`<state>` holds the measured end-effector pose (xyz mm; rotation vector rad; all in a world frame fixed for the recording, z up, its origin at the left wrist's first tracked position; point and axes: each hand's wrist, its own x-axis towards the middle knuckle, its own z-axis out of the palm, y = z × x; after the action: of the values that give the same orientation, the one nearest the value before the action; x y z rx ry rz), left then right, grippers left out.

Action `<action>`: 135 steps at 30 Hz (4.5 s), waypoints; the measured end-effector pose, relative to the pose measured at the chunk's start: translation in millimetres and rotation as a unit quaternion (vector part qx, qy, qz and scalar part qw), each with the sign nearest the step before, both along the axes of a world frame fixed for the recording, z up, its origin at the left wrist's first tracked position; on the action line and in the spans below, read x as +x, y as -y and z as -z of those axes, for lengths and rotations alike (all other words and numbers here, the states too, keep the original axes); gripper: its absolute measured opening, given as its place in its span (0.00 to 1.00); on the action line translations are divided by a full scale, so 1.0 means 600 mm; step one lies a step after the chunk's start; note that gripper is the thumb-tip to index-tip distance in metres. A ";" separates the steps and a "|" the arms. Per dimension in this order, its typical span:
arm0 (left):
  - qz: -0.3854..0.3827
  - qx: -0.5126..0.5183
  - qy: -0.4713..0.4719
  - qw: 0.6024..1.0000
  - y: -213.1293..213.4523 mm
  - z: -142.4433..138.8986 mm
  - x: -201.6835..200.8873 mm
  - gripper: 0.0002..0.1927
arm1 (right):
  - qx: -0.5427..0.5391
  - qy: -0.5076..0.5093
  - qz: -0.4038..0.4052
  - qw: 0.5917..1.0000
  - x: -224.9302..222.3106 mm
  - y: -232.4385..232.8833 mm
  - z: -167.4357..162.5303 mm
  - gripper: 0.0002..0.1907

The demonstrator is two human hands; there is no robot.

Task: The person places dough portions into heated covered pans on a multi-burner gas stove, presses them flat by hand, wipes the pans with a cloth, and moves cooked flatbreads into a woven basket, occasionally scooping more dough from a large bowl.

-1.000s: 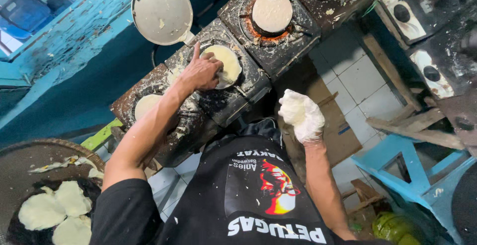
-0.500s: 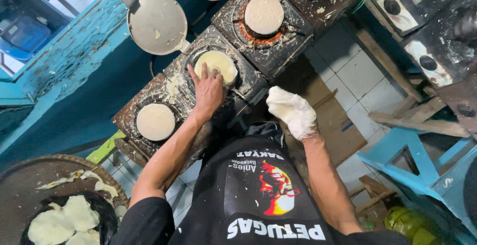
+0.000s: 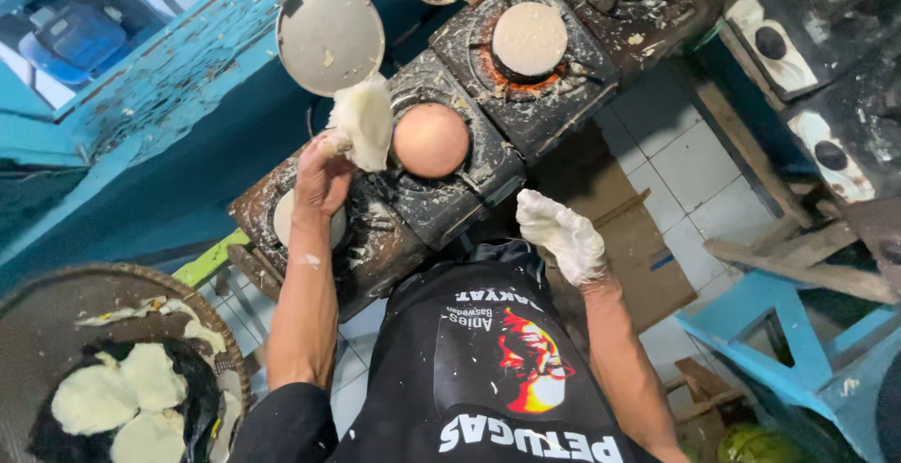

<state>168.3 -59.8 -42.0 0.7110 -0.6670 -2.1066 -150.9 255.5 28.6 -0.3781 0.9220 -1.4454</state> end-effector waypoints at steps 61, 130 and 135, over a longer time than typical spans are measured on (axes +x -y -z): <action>0.014 0.292 -0.064 0.954 -0.296 0.090 -0.084 0.27 | 0.002 -0.792 -0.285 0.540 0.129 0.396 0.183 0.24; -0.370 -0.093 0.662 0.645 -0.111 -0.006 0.009 0.47 | 0.003 0.423 -0.382 0.822 -0.197 0.424 0.016 0.36; -0.180 -0.152 0.747 0.622 -0.163 -0.013 0.011 0.49 | 0.020 -0.030 -0.350 0.936 -0.218 0.406 0.005 0.32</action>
<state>174.9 37.9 -34.4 2.1395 -1.4682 -0.5339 -281.7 11.7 25.7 -0.6479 0.7522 -0.7610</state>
